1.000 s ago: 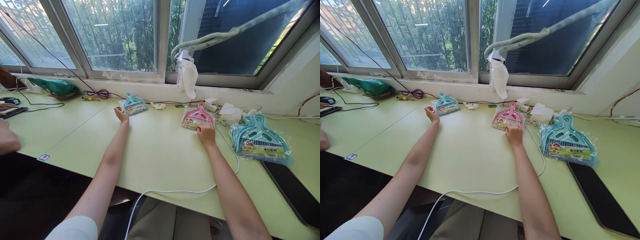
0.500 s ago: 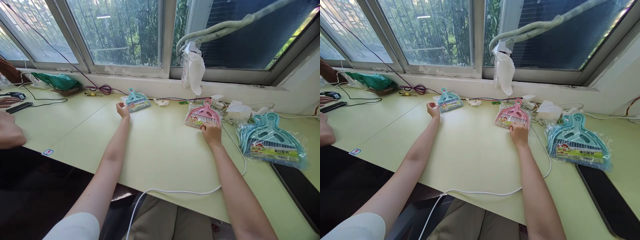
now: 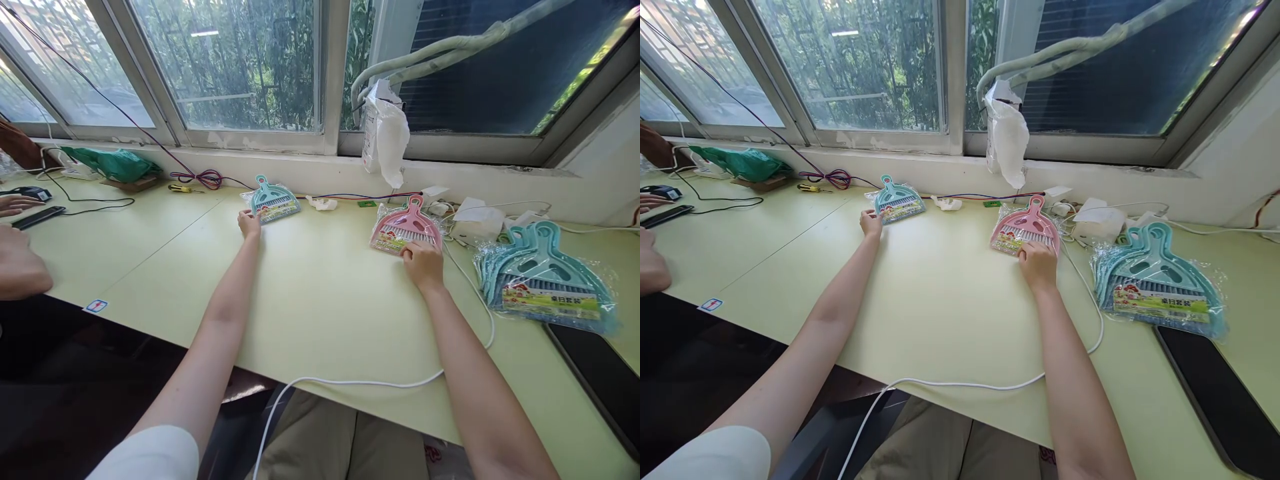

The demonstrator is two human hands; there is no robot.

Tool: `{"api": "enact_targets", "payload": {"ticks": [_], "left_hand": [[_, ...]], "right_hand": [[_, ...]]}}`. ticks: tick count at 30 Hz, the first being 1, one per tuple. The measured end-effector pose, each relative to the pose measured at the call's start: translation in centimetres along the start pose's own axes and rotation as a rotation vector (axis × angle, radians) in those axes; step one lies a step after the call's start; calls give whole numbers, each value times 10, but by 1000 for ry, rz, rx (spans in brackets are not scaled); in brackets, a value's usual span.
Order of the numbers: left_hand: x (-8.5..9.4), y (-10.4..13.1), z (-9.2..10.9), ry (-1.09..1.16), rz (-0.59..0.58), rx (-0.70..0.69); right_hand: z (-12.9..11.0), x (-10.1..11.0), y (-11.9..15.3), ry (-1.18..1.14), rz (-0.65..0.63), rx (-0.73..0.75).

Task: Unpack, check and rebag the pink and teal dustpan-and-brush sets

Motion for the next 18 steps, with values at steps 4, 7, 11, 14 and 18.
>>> {"api": "enact_targets", "payload": {"ticks": [4,7,11,14,18], "left_hand": [[-1,0,-1,-50,-35,26],[0,2,0,-74,-19,-8],[3,5,4,-92,41,-67],[4,9,8,-79,75,-106],[10,21,21,-53,93,-168]], "right_hand": [[0,0,-1,14,-10,-7],[0,0,-2,24,-27,-15],[-1,0,-1,18,-28,-16],[-1,1,-1,7,-5,-6],[-1,0,-2,-4,8,0]]}}
Point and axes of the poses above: each hand's wrist, its own y-axis away from the middle knuckle, its own x-axis out of the back of the hand, z = x × y, the point moved 5 cm from there along -y, towards the middle knuckle, and after that the axes turned 7 degrees about x, right-handed, at the moved point
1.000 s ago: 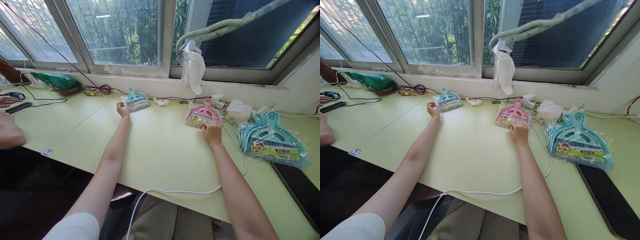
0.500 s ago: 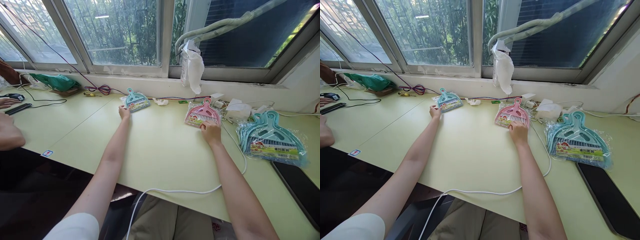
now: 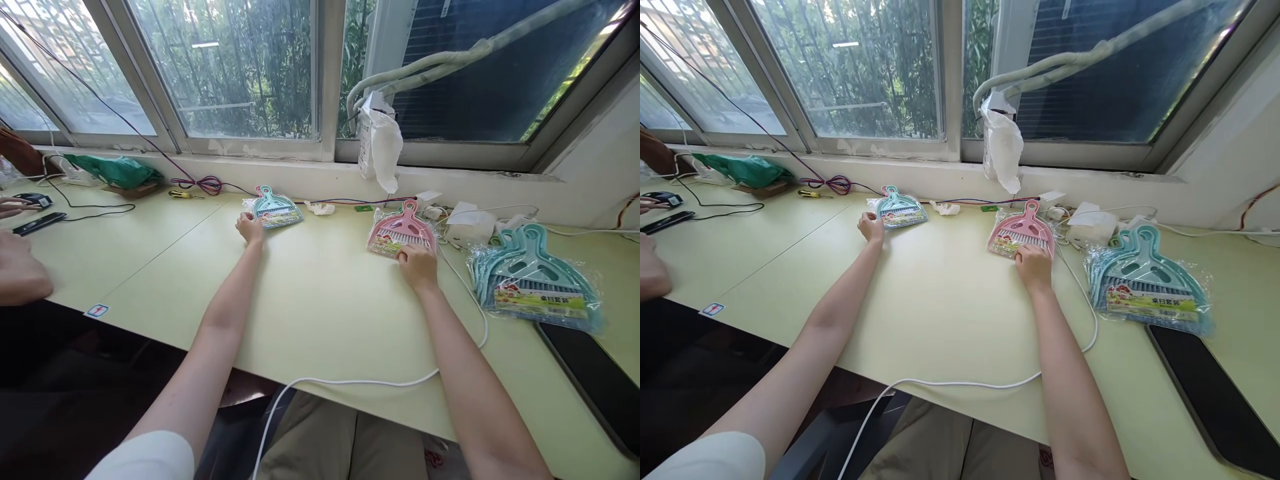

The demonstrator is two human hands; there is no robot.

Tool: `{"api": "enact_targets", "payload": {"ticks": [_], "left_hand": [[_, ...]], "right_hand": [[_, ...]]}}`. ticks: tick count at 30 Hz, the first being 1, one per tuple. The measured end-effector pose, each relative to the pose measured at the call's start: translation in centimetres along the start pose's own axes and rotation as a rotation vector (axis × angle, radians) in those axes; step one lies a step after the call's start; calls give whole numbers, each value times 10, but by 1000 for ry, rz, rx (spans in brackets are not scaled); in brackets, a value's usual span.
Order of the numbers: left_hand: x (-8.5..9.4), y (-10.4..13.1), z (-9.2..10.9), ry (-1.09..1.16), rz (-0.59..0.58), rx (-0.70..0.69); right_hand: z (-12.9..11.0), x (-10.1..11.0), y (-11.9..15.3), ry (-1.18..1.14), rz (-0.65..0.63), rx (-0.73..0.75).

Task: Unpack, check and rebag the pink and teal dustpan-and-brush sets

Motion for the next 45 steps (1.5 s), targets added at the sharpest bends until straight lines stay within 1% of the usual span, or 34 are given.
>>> {"api": "enact_targets", "payload": {"ticks": [2,3,4,7,9,10,13,14,15,17,19,21,22,23,25,27,30,33,37,39,42,43,45], "left_hand": [[7,7,10,18,19,-19],[10,10,14,40,4,2],[11,14,17,78,-37,51],[8,30,21,286,-258,337],[7,44,25,405,-396,487],[8,51,28,439,-456,526],[16,74,40,506,-658,570],[18,84,45,546,-749,587],[20,96,52,600,-864,609],[23,121,70,686,-1080,625],[25,148,89,725,-1236,603],[24,172,107,807,-1336,555],[22,184,115,844,-1371,542],[21,194,120,883,-1392,525],[17,209,125,964,-1422,500],[14,218,122,1025,-1456,491],[12,227,113,1048,-1536,489],[13,232,108,1020,-1574,472],[18,239,116,1070,-1567,491],[19,241,117,1085,-1539,566],[16,242,111,996,-1491,728],[15,242,109,965,-1477,761],[13,239,107,948,-1436,776]], "right_hand": [[0,-1,0,-1,-8,-8],[0,-1,-1,-2,-12,-13],[0,-1,-1,-3,-17,-17],[-1,-1,-1,-9,-34,-25],[-1,-2,-1,-12,-54,-27],[-1,-3,-1,-11,-66,-29],[0,-5,-1,-10,-93,-43],[0,-4,-1,-14,-96,-45],[-1,-3,-2,-22,-89,-39],[-8,5,-3,-39,-21,-6],[-20,18,-3,-58,120,46],[-40,34,-1,-68,269,106],[-52,41,1,-58,312,145],[-66,46,3,-32,328,199],[-98,53,7,59,331,363],[-126,55,11,147,284,492],[-152,54,12,157,205,579],[-164,54,13,117,170,668],[-168,59,13,70,130,717],[-170,61,13,73,103,712],[-178,59,14,51,70,756],[-180,58,15,35,63,790],[-185,57,18,15,70,857]]}}
Point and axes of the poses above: each hand's wrist, its own y-axis away from the middle knuckle, its own x-axis out of the back of the hand, z = x × y, the point moved 5 cm from there along -y, towards the middle knuckle, and after that the axes turned 7 degrees about x, right-handed, at the moved point
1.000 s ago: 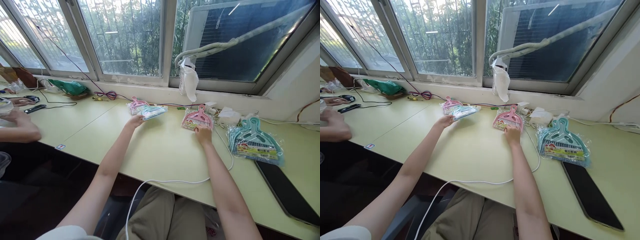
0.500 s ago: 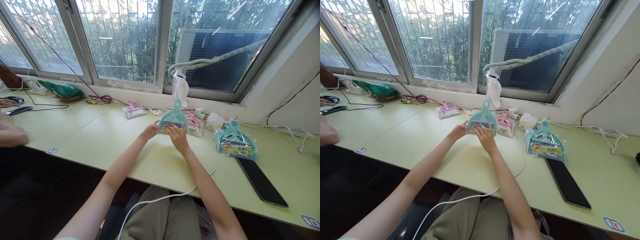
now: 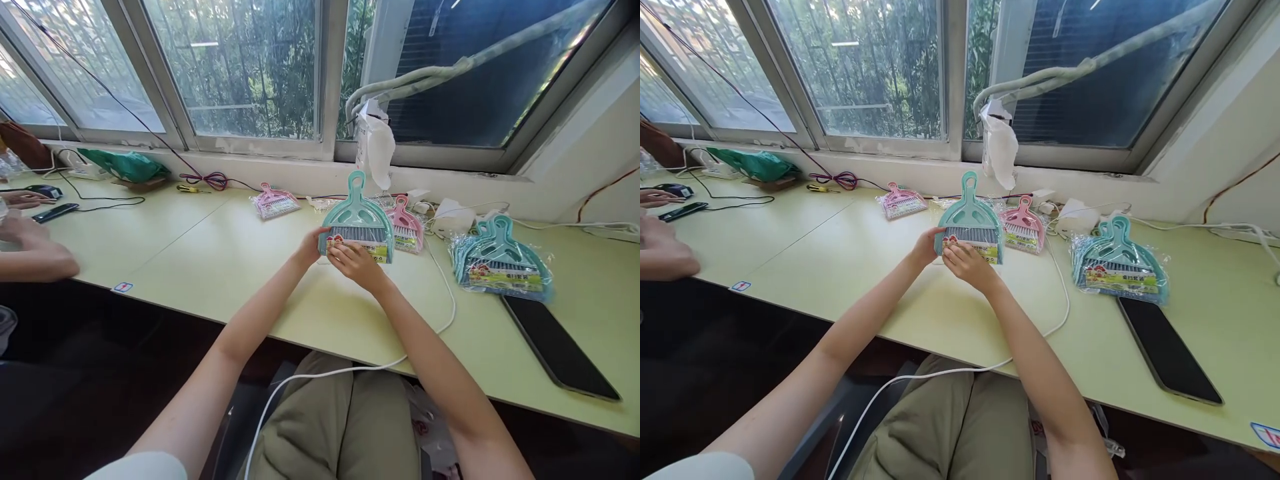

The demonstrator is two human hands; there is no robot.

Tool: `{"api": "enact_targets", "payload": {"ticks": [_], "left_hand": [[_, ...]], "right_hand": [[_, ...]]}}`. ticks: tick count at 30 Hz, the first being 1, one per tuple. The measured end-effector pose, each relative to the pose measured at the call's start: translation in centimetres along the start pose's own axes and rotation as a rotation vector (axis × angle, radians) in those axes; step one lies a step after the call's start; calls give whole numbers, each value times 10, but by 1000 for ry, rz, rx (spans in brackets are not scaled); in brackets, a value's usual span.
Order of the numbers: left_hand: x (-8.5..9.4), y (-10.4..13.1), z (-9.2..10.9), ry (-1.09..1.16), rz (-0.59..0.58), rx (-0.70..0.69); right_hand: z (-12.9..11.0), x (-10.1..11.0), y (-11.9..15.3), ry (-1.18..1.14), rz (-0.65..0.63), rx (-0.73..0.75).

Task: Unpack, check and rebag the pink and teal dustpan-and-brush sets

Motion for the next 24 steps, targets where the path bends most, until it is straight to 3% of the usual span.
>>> {"api": "enact_targets", "payload": {"ticks": [7,13,18,24], "left_hand": [[13,-1,15,120,73,-178],[21,-1,17,117,106,-259],[25,-2,18,106,108,-296],[32,-3,15,-105,119,-233]], "right_hand": [[4,-3,8,2,-10,-6],[21,-9,15,-179,29,-273],[42,-13,26,-484,269,-700],[59,-35,47,-1130,747,-1245]]}}
Point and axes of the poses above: each hand's wrist, its own y-axis away from the middle knuckle, its own x-axis out of the back of the hand, z = x × y, the point moved 5 cm from there along -y, towards the middle knuckle, and after that the axes turned 7 degrees about x, right-handed, at the moved point
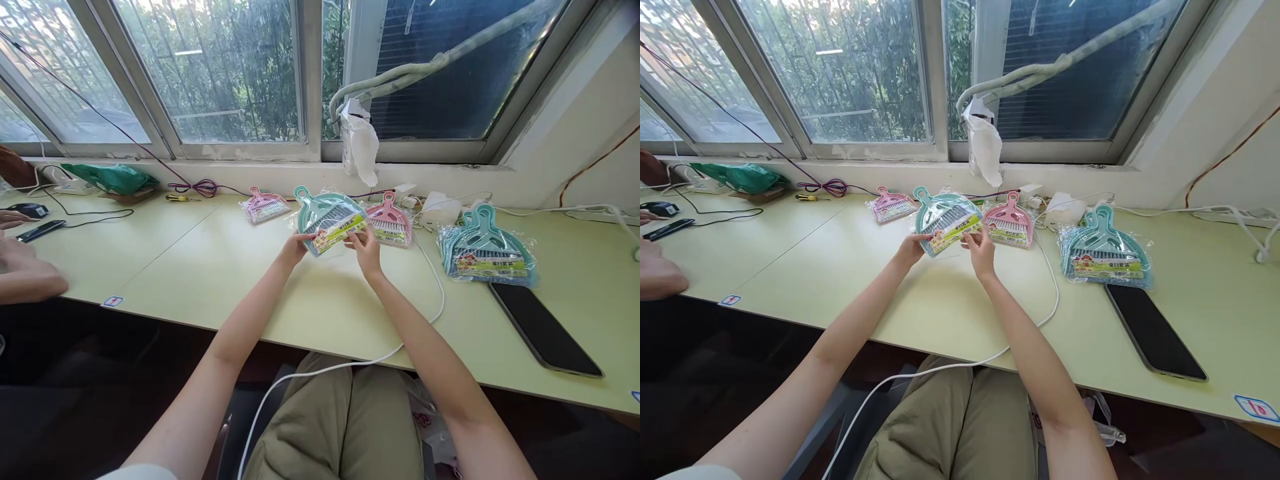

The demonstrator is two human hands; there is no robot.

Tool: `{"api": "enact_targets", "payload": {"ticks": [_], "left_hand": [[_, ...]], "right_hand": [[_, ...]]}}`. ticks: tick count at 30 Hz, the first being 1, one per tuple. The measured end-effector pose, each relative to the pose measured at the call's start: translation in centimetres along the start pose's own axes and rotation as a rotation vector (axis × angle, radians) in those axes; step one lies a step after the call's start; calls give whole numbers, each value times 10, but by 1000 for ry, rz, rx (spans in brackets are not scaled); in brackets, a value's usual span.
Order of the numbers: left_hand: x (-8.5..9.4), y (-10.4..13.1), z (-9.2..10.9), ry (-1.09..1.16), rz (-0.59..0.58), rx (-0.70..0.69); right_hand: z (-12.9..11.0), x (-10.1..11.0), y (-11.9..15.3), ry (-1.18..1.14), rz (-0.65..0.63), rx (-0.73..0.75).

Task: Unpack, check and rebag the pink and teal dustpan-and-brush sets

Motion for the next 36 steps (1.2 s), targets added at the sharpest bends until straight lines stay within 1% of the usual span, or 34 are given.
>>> {"api": "enact_targets", "payload": {"ticks": [2,5,8,10,14,16,20,23,25,26,29,30,32,33,36], "left_hand": [[-1,2,-1,-71,-58,6],[-5,4,-2,-121,-133,19],[-7,2,-3,-114,-142,30],[-6,-2,-2,-94,-90,20],[9,-13,-2,-53,132,19],[17,-19,-3,-39,214,20],[30,-29,-2,25,313,-4],[43,-31,9,134,325,-61],[57,-27,20,205,328,-107],[67,-24,27,235,369,-142],[99,-11,43,270,577,-212],[107,-8,47,266,615,-220],[114,-6,51,264,637,-194],[114,-7,51,266,631,-154],[107,-12,44,223,590,44]], "right_hand": [[5,3,-1,-121,78,-82],[9,7,-2,-204,139,-160],[13,10,-1,-219,161,-201],[16,11,-1,-205,168,-220],[17,11,0,-200,190,-246],[14,9,1,-214,189,-249],[4,4,3,-246,172,-262],[-2,2,4,-263,170,-262],[-3,3,3,-260,157,-259],[-3,4,2,-258,151,-258],[0,10,-1,-268,171,-256],[2,12,-2,-274,188,-258],[5,17,-3,-284,227,-263],[7,19,-4,-287,249,-268],[10,23,-5,-295,299,-286]]}}
Point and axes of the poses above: each hand's wrist, its own y-axis away from the middle knuckle, its own x-axis out of the back of the hand, z = x × y, the point moved 5 cm from there along -y, towards the middle knuckle, and after that the axes turned 7 degrees about x, right-handed, at the moved point
